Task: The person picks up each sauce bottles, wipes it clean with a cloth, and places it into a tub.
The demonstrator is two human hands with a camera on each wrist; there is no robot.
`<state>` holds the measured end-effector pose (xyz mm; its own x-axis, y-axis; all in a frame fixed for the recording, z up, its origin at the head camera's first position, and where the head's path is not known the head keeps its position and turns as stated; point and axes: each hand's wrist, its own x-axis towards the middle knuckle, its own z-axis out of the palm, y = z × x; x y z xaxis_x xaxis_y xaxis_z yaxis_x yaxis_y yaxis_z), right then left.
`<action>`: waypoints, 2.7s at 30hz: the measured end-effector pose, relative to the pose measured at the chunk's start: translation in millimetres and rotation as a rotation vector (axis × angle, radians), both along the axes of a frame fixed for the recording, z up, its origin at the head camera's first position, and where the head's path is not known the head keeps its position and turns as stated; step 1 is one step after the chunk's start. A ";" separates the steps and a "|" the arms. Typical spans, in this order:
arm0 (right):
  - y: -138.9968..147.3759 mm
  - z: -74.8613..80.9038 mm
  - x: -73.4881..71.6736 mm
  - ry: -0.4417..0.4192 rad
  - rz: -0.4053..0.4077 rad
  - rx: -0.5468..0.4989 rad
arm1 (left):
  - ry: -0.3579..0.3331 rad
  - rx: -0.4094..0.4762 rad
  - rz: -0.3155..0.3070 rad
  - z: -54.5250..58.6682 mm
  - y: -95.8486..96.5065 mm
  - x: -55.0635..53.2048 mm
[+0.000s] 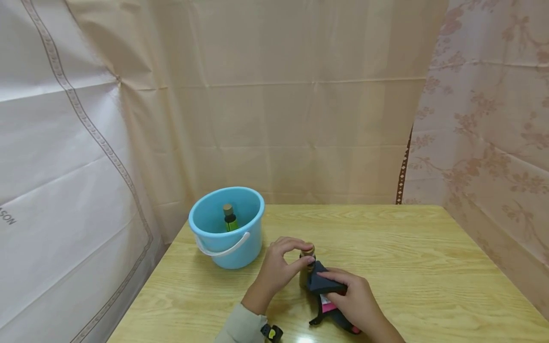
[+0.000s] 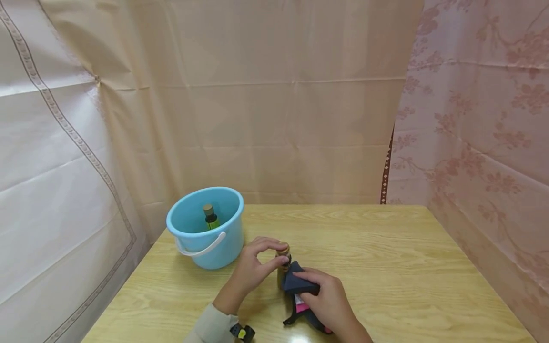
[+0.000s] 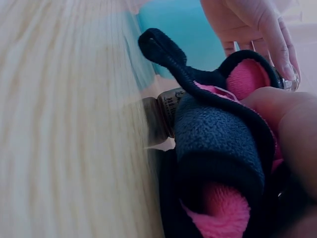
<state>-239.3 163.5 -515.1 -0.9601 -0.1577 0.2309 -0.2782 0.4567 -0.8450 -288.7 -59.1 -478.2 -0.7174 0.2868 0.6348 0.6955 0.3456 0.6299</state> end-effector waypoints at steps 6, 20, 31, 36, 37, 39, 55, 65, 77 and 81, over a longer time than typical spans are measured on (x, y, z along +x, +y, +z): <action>0.3 -1.4 -1.3 -0.020 0.006 0.096 | -0.015 0.003 0.015 2.1 0.1 1.4; -2.1 0.4 -0.8 -0.020 0.008 0.207 | -0.073 -0.012 0.009 1.8 -0.8 0.4; -2.6 -1.4 -1.4 -0.004 -0.024 0.190 | -0.060 0.000 0.016 0.4 0.1 1.0; -3.3 -0.3 0.6 0.026 -0.037 0.146 | -0.039 0.014 0.001 -0.7 0.2 0.0; -3.6 -0.1 0.8 0.029 -0.039 0.134 | -0.040 0.017 -0.003 -0.8 0.0 -0.1; -3.9 0.0 1.1 0.039 -0.044 0.108 | -0.042 0.019 -0.011 -0.4 -0.2 -0.2; -2.3 0.3 0.9 0.316 -0.096 0.023 | -0.047 0.025 -0.054 3.1 1.9 0.8; -1.4 1.8 1.7 0.371 -0.086 -0.145 | -0.030 -0.010 -0.043 0.9 3.2 2.0; -1.6 6.6 5.8 0.457 -0.140 -0.226 | -0.086 -0.024 -0.047 2.1 3.7 3.5; -1.4 6.0 4.2 0.444 -0.100 -0.230 | -0.082 -0.024 -0.048 1.9 3.7 2.7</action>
<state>-235.1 162.1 -509.2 -0.7693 0.0326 0.6380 -0.5978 0.3156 -0.7369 -286.0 -55.4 -476.3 -0.7516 0.3365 0.5673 0.6583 0.3293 0.6769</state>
